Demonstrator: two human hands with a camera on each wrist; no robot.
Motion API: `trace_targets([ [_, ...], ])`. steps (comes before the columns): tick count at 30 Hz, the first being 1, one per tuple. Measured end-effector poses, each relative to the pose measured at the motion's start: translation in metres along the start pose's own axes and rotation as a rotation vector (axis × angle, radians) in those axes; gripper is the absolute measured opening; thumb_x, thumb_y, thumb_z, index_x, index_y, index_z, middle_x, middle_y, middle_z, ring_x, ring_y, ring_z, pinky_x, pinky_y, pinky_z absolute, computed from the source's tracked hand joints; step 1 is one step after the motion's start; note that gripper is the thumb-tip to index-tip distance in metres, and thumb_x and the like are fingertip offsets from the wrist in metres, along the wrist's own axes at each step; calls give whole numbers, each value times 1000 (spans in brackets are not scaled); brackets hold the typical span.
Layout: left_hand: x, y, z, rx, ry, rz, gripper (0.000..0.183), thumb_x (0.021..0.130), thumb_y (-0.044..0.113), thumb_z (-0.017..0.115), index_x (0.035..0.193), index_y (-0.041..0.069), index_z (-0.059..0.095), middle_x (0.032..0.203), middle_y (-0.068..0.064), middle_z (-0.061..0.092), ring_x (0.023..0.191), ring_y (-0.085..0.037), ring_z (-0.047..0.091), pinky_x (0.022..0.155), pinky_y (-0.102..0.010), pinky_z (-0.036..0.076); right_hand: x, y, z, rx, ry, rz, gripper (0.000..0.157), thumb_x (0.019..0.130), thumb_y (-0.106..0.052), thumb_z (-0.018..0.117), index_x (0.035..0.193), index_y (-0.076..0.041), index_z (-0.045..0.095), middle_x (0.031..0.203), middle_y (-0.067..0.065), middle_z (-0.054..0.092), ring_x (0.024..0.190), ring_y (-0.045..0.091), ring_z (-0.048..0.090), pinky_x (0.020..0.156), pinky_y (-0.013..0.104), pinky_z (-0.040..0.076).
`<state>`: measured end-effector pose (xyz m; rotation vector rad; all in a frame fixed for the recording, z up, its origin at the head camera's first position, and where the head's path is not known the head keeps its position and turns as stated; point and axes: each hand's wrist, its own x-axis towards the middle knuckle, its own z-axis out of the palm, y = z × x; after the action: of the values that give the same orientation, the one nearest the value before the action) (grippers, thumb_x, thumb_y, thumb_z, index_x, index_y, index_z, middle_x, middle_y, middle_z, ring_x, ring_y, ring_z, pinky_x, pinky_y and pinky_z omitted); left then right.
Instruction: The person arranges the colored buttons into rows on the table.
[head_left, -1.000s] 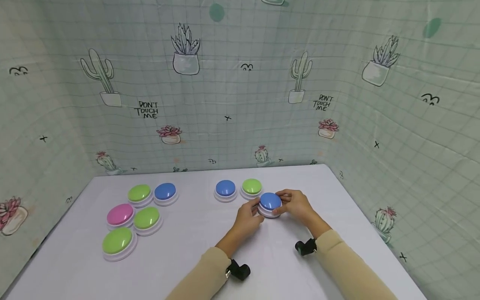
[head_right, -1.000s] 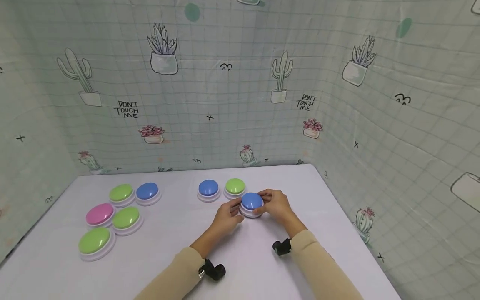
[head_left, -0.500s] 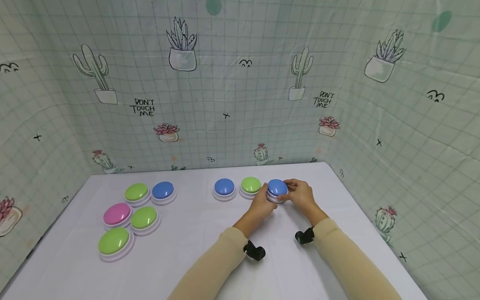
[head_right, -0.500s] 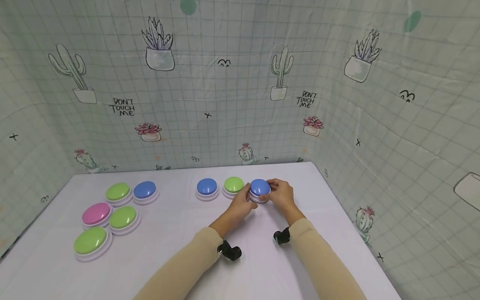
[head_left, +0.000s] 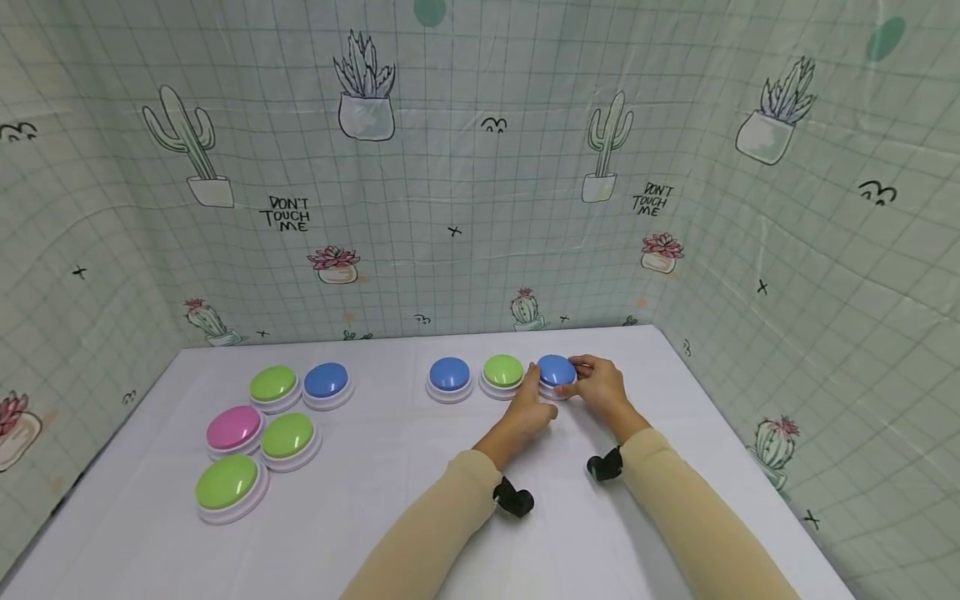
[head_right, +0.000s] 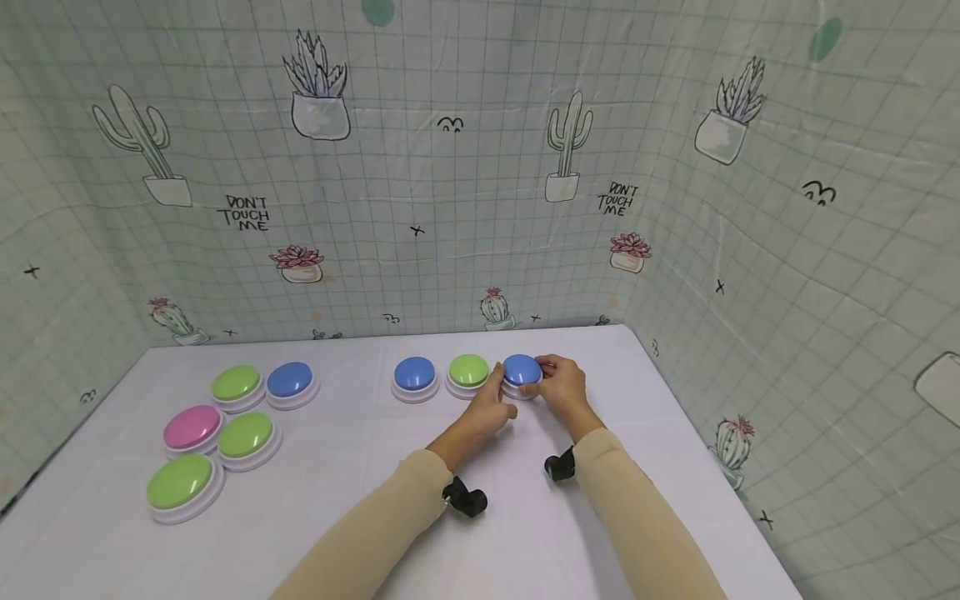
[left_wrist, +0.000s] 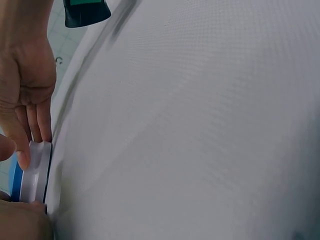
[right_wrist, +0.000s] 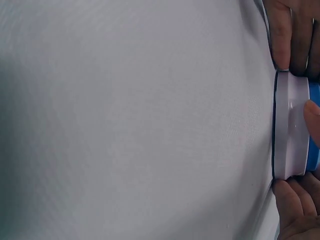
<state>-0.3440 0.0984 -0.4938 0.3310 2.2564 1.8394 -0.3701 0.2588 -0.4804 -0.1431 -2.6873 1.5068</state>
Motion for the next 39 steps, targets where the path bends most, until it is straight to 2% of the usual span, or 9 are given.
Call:
trace_targets([
  [7,-1,-2,1,18,-20,2,100,78,-11,59,166,-5,11,175,-19,3,161,-30,7,131,-43,9,-1,-2,0,-13,-10,47,69,79,-3,90,141,8,59,139,27,60,139,40,53,121,52,38],
  [14,-7,-7,5,174,-53,18,102,80,-5,61,167,-3,8,176,-17,5,161,-29,8,131,-42,12,-8,1,-4,-91,1,98,71,81,-13,92,142,6,59,141,26,59,143,43,49,123,56,32],
  [18,-9,-7,4,177,-50,32,101,80,-4,62,167,-2,9,176,-16,7,161,-28,10,131,-41,14,-9,1,-5,-78,4,122,73,83,-15,91,144,5,58,144,27,57,144,44,46,123,57,31],
  [24,-12,-8,-3,205,-34,17,99,83,-3,64,168,1,11,176,-13,9,161,-26,12,130,-40,15,-8,-5,1,-42,-8,163,74,83,-13,90,147,4,55,147,26,55,146,44,43,123,56,32],
  [33,-32,-8,-10,184,-66,6,99,84,-2,66,167,2,15,176,-10,13,161,-22,13,130,-37,13,-29,-11,7,-81,30,204,74,85,-15,90,147,4,54,149,26,53,149,46,38,125,59,27],
  [39,-39,-8,-12,229,-59,8,96,83,-2,67,166,0,19,175,-12,18,160,-24,17,130,-37,16,-37,-15,9,-98,44,191,74,87,-17,88,147,6,52,147,27,54,149,47,36,124,61,27],
])
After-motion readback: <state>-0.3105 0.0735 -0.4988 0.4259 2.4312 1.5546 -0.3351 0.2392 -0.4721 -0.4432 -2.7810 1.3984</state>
